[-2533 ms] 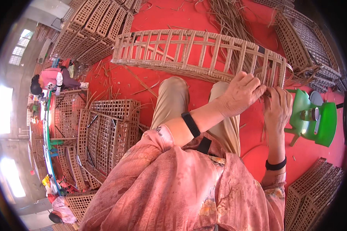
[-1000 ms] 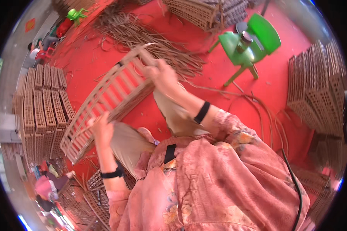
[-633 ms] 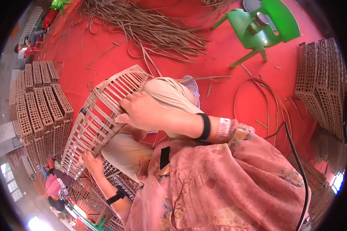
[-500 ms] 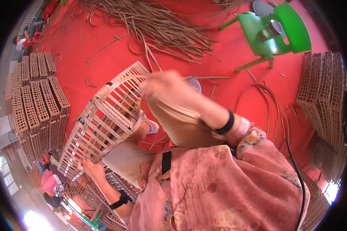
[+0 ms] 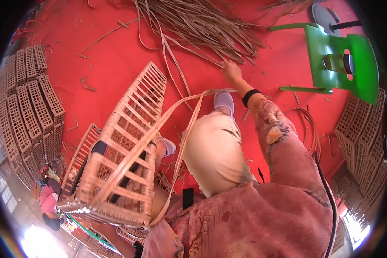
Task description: The recorder is weaving or assembling a rectangular bamboo or wicker furniture frame using thin strips of material.
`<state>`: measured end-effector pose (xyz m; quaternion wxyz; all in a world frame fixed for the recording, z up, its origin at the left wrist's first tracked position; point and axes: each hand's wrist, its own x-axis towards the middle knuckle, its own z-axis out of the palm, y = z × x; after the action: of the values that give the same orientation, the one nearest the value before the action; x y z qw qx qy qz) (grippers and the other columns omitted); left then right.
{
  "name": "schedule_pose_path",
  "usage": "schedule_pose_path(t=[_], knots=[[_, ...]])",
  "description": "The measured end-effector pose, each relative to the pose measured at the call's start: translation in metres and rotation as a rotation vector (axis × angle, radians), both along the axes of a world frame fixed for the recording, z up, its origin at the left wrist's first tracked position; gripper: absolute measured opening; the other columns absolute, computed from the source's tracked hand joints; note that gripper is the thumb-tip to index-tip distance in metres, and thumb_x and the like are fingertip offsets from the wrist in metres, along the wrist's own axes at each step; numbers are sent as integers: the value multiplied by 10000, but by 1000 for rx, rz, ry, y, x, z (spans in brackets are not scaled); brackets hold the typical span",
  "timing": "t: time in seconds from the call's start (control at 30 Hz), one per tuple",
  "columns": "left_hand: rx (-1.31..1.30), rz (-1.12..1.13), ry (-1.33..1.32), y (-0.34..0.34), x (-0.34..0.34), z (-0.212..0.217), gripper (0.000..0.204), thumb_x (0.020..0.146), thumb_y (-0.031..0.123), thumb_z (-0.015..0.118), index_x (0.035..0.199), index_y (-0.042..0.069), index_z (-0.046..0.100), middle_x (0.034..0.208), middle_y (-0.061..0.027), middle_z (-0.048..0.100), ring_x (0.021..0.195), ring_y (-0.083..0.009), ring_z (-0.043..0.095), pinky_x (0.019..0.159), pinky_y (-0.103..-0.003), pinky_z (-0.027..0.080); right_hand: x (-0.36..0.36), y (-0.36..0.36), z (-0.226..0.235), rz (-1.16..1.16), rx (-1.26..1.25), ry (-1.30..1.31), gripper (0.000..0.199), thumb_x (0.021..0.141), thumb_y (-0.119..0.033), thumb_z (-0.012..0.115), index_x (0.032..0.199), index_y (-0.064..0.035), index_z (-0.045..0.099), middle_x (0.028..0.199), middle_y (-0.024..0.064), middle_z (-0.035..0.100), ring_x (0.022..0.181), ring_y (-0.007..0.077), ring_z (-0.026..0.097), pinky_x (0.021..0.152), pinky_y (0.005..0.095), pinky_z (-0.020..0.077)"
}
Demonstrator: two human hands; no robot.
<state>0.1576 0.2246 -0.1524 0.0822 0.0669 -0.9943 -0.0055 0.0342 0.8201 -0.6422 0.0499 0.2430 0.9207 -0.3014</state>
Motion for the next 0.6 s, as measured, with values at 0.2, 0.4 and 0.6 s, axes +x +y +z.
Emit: schedule_pose_path(t=[0.2,0.4,0.6], knots=[[51,97,-38,4,-8,5,395,835,109,701,1214,15,646,1294,-128,606,1279,-255,498,1154,-402,270,-20,-17,-23,10,269,22,154,848,-144,584,904,-20,656,940,239,681,953,437,669,798,508,549],[111,149,-42,4,-6,11,407,831,102,696,1225,13,638,1293,-135,603,1291,-270,489,1154,-397,271,-25,-11,-12,149,274,-144,189,856,-178,583,899,-20,677,967,242,692,908,405,687,800,498,544],[30,27,130,-1,-24,-15,402,776,58,694,1172,-2,662,1211,-190,630,1317,-383,434,1142,-441,284,22,29,29,-83,-132,0,232,873,-262,612,932,-45,670,841,233,671,840,411,668,750,455,514]])
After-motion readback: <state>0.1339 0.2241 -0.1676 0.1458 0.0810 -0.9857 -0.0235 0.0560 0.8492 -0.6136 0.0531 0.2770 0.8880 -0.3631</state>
